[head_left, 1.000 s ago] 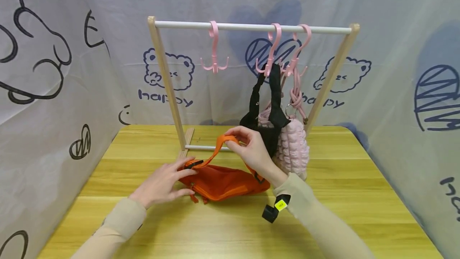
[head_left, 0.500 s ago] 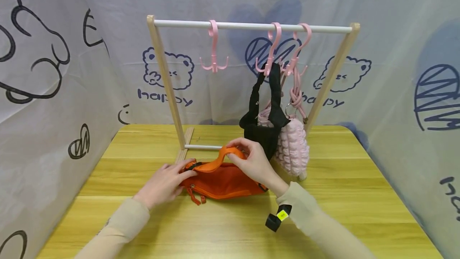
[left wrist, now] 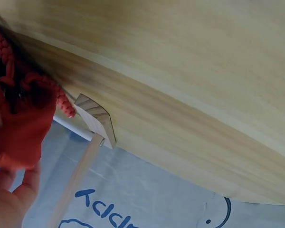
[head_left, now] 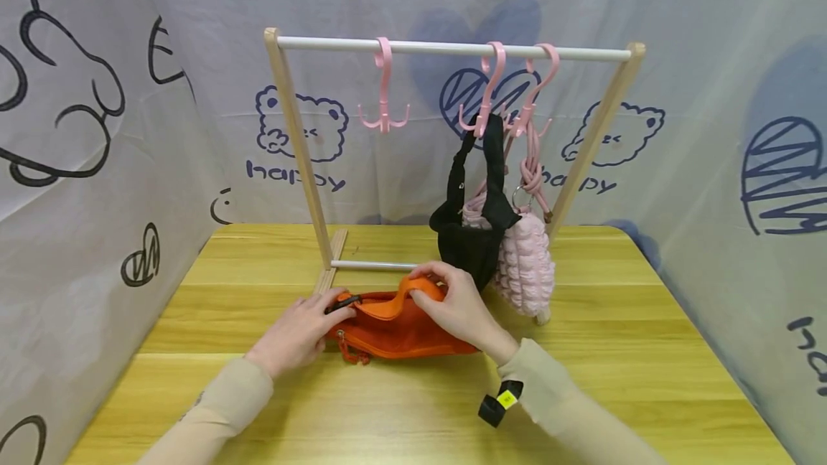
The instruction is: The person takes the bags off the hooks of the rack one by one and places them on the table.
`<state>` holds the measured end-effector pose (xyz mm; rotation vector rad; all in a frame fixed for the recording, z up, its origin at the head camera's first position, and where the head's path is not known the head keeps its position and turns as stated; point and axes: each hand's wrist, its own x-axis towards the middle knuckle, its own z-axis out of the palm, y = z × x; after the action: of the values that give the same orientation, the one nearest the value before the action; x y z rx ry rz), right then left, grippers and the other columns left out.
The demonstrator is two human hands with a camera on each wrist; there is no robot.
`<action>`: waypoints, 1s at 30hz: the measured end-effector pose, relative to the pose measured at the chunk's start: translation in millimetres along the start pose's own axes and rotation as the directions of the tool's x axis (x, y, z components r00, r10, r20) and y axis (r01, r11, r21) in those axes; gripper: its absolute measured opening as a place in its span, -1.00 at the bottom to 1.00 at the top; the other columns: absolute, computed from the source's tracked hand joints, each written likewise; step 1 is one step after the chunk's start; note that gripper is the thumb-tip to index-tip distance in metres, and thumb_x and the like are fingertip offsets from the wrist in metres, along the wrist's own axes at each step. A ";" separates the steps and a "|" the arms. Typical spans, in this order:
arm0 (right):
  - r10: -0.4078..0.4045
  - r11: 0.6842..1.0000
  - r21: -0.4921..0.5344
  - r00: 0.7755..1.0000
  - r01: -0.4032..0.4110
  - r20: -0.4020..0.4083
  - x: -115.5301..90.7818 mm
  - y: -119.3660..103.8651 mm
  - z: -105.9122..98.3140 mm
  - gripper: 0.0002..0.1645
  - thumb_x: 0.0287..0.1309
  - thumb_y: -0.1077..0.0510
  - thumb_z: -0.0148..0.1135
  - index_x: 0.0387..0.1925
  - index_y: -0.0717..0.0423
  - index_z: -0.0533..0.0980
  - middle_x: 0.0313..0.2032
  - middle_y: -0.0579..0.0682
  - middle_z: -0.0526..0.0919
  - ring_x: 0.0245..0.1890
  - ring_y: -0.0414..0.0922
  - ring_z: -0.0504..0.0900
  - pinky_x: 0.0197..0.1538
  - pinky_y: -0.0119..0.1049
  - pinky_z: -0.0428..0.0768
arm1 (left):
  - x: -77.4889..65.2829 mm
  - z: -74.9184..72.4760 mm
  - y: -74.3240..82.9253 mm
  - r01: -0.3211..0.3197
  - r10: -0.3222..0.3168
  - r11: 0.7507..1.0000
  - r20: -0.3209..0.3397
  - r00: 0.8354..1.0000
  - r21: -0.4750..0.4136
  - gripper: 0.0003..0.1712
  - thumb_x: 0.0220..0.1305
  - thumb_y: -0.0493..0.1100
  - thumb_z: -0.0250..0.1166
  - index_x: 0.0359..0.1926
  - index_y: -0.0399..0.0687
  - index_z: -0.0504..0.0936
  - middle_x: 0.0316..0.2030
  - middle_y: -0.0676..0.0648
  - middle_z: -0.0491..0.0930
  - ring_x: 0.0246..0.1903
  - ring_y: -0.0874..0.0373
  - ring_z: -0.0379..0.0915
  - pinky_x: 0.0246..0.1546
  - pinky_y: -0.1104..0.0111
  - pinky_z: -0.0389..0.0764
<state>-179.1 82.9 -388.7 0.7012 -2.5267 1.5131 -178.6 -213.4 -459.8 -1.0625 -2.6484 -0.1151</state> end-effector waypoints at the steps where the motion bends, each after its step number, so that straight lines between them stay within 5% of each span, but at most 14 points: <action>1: -0.005 1.000 -0.008 1.000 0.005 -0.004 -1.1 1.6 0.4 -0.75 0.19 0.26 0.36 -0.08 0.10 0.64 -0.10 0.06 0.75 -0.24 -0.12 0.62 -0.09 -0.45 0.64 | 0.2 -0.4 -0.3 -0.003 0.003 1.000 -0.013 1.000 0.001 -0.18 -0.13 -0.41 0.49 0.22 0.16 0.53 0.33 -0.28 0.42 0.12 -0.20 0.57 -0.02 -0.04 0.67; 9: -0.019 0.997 -0.072 1.000 0.018 -0.008 -7.0 9.7 1.2 -0.79 0.18 0.25 0.37 -0.13 0.05 0.65 -0.15 -0.01 0.74 -0.24 -0.16 0.62 -0.09 -0.42 0.65 | 3.3 -6.7 -2.8 -0.007 0.005 1.000 -0.170 0.985 -0.008 -0.52 -0.19 -0.43 0.40 -0.15 0.01 0.68 0.17 -0.31 0.56 0.01 -0.25 0.62 -0.08 -0.07 0.67; 18: -0.087 0.991 -0.098 0.996 0.086 -0.008 -10.6 10.8 -3.8 -0.80 0.16 0.29 0.37 -0.14 0.14 0.66 -0.23 0.03 0.74 -0.36 -0.16 0.52 -0.28 -0.45 0.54 | 6.1 -23.5 -7.6 0.041 -0.065 0.997 -0.391 0.918 -0.069 -0.67 -0.24 -0.45 0.23 -0.36 -0.06 0.63 -0.02 -0.21 0.67 -0.17 -0.08 0.65 -0.29 0.13 0.68; 25: -0.162 0.982 -0.091 0.986 0.165 0.047 -13.9 6.8 -12.3 -0.74 0.17 0.24 0.40 -0.07 0.07 0.64 -0.20 0.00 0.72 -0.30 -0.21 0.61 -0.21 -0.41 0.62 | 5.2 -37.3 -9.0 0.127 -0.160 0.987 -0.459 0.874 -0.102 -0.76 -0.29 -0.36 0.14 -0.48 -0.06 0.59 -0.22 -0.10 0.71 -0.47 0.13 0.52 -0.61 0.41 0.37; 30: -0.178 0.983 -0.020 0.977 0.181 0.114 -20.1 5.3 -19.6 -0.56 0.20 0.19 0.40 0.13 0.02 0.57 0.06 -0.01 0.67 -0.02 -0.17 0.66 -0.05 -0.24 0.72 | 2.2 -44.7 -10.1 0.166 -0.220 0.974 -0.475 0.852 -0.155 -0.76 -0.33 -0.36 0.09 -0.52 -0.08 0.58 -0.25 -0.10 0.73 -0.59 0.23 0.38 -0.63 0.49 0.25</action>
<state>-166.3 108.4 -389.8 1.0068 -2.4787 1.4104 -176.7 -227.2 -416.1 -0.6731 -2.2871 -0.5072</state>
